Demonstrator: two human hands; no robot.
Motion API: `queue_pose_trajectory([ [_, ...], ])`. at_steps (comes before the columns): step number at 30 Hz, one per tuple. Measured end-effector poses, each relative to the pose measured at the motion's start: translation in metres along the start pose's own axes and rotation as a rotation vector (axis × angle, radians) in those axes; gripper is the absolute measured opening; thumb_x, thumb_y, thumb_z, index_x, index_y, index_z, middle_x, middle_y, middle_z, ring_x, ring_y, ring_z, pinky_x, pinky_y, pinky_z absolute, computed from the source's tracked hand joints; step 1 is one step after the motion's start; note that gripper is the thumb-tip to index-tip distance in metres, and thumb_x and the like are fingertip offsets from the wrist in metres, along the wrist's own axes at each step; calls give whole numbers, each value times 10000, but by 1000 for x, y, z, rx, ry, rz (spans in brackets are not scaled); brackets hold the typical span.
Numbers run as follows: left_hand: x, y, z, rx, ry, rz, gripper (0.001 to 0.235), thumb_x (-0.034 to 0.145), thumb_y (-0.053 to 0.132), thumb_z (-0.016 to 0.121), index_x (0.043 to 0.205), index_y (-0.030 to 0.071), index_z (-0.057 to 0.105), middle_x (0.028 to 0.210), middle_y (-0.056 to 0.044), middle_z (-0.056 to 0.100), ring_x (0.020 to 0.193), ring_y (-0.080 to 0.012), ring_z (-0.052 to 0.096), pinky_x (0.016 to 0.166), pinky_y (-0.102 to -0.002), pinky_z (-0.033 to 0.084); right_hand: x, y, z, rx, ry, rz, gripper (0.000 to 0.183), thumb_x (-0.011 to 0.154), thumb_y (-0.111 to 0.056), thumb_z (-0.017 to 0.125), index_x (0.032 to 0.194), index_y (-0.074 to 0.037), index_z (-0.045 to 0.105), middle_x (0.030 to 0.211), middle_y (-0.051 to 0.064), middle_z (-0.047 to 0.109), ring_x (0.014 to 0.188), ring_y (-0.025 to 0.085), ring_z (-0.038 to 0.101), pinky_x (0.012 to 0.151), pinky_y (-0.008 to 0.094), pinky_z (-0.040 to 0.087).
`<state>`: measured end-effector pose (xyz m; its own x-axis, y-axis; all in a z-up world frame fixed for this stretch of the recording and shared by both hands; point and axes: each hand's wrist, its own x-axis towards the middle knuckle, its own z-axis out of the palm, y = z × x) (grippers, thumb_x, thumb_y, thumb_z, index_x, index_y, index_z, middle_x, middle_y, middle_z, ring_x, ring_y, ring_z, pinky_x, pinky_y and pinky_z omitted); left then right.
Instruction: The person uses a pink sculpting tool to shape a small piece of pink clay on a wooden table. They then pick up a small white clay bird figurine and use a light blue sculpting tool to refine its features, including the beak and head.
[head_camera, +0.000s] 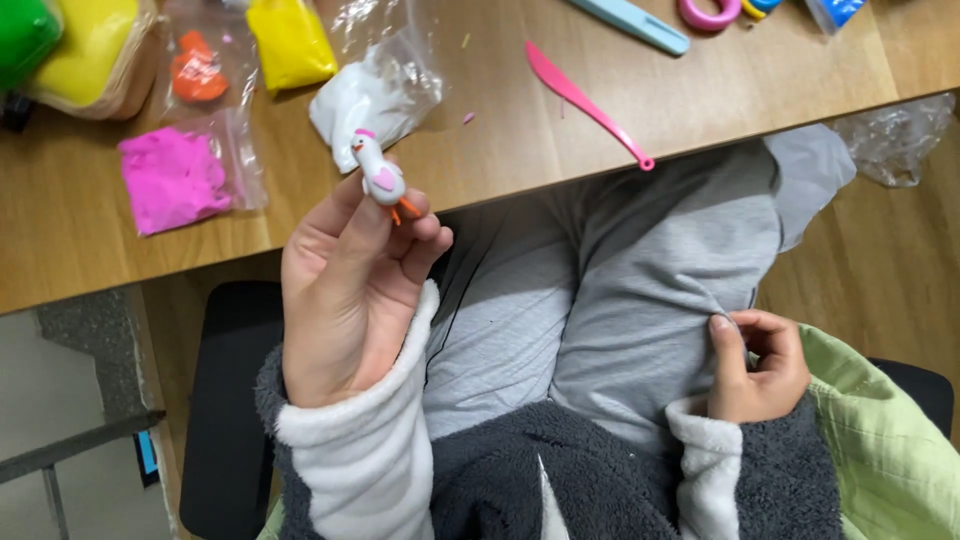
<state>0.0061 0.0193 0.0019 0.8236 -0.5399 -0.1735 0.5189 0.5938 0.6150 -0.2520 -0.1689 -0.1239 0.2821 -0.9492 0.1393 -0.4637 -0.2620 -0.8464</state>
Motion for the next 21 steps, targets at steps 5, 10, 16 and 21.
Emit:
queue_pose_trajectory([
  [5,-5,3,-1,-9,-7,13,278,889,78,711,1137,-34,651,935,-180,685,790,-219,675,805,-342,609,7,16,-1,24,-21,-11,106,967,-111,719,990,-89,618,900,28,606,781,96,520,723,222,424],
  [10,-4,2,-4,-4,7,21,260,884,81,718,1114,-27,662,934,-190,686,791,-227,674,810,-347,609,15,15,3,12,-39,-17,104,972,-118,710,984,-95,609,899,25,602,787,105,526,728,233,436],
  [16,2,3,-4,11,35,39,255,879,74,715,1106,-31,664,927,-196,685,780,-228,675,807,-355,609,26,30,0,2,-49,22,101,973,-106,706,995,-98,608,900,30,599,791,107,520,744,238,433],
  [21,13,1,4,35,40,9,219,877,54,706,1081,-20,687,909,-191,696,767,-229,670,777,-351,604,19,-14,4,-98,-41,-154,38,994,-51,652,1008,-60,618,1008,85,585,895,191,566,870,306,462],
])
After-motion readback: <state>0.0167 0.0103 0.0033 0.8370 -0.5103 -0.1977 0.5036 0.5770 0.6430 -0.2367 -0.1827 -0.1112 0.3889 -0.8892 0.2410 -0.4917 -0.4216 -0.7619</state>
